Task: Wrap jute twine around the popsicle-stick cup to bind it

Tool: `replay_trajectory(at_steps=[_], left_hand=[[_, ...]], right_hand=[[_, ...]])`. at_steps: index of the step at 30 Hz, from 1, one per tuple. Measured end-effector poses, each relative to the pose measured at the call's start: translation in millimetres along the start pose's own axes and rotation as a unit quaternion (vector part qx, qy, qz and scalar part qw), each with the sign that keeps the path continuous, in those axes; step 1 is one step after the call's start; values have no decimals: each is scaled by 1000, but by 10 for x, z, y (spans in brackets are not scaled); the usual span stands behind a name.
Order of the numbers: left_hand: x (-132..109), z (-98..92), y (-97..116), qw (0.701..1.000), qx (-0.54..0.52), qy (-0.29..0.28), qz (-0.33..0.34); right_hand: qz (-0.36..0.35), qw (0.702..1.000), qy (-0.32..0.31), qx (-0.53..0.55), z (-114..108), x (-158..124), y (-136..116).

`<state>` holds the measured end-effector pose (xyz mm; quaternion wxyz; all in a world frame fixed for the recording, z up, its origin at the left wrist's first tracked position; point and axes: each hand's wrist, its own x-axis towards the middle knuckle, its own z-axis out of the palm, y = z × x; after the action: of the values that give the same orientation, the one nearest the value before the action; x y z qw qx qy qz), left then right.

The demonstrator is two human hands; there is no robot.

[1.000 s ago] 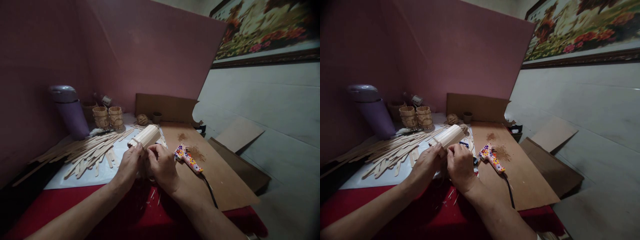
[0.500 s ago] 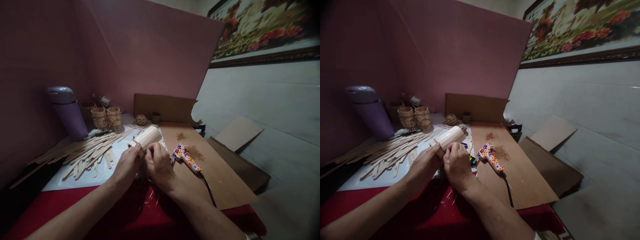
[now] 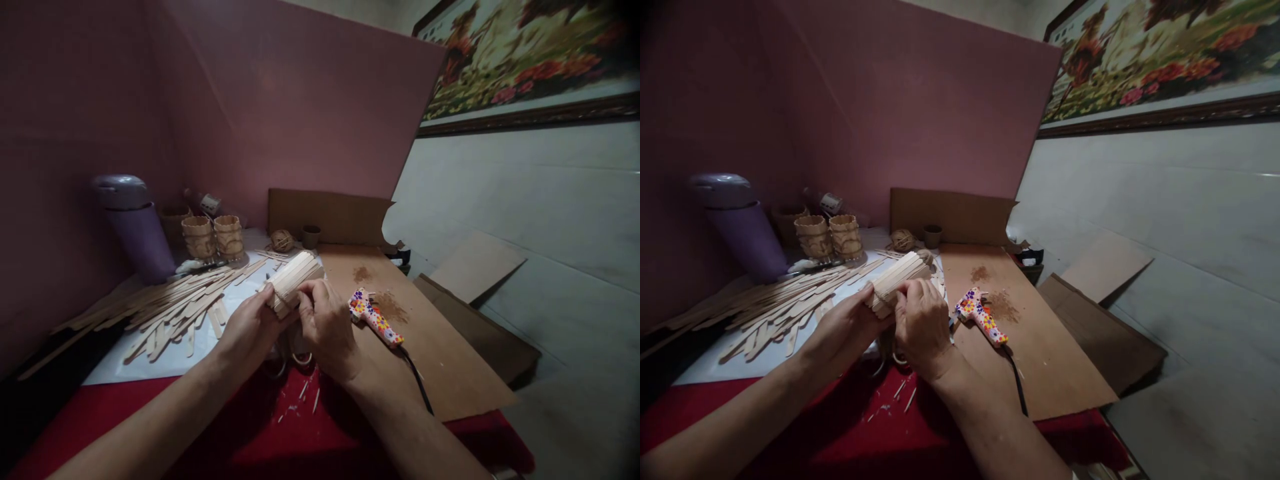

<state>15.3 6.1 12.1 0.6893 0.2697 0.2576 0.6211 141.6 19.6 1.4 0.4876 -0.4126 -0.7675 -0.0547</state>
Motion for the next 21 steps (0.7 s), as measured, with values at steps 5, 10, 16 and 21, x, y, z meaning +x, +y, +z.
replay_trajectory(at_steps=[5,10,16,21], left_hand=[[50,-100,-56,1000,-5,-24,6],[46,-160,-111,999,24,-34,25],[17,-126,-108,997,56,-23,49],[-9,48,24,997,28,-15,71]], right_hand=[[-24,999,-33,4,6,-24,-32],[-33,998,-44,-19,17,-29,-10],[-81,990,-59,-98,67,-43,-11],[-70,980,-85,-168,114,-54,46]])
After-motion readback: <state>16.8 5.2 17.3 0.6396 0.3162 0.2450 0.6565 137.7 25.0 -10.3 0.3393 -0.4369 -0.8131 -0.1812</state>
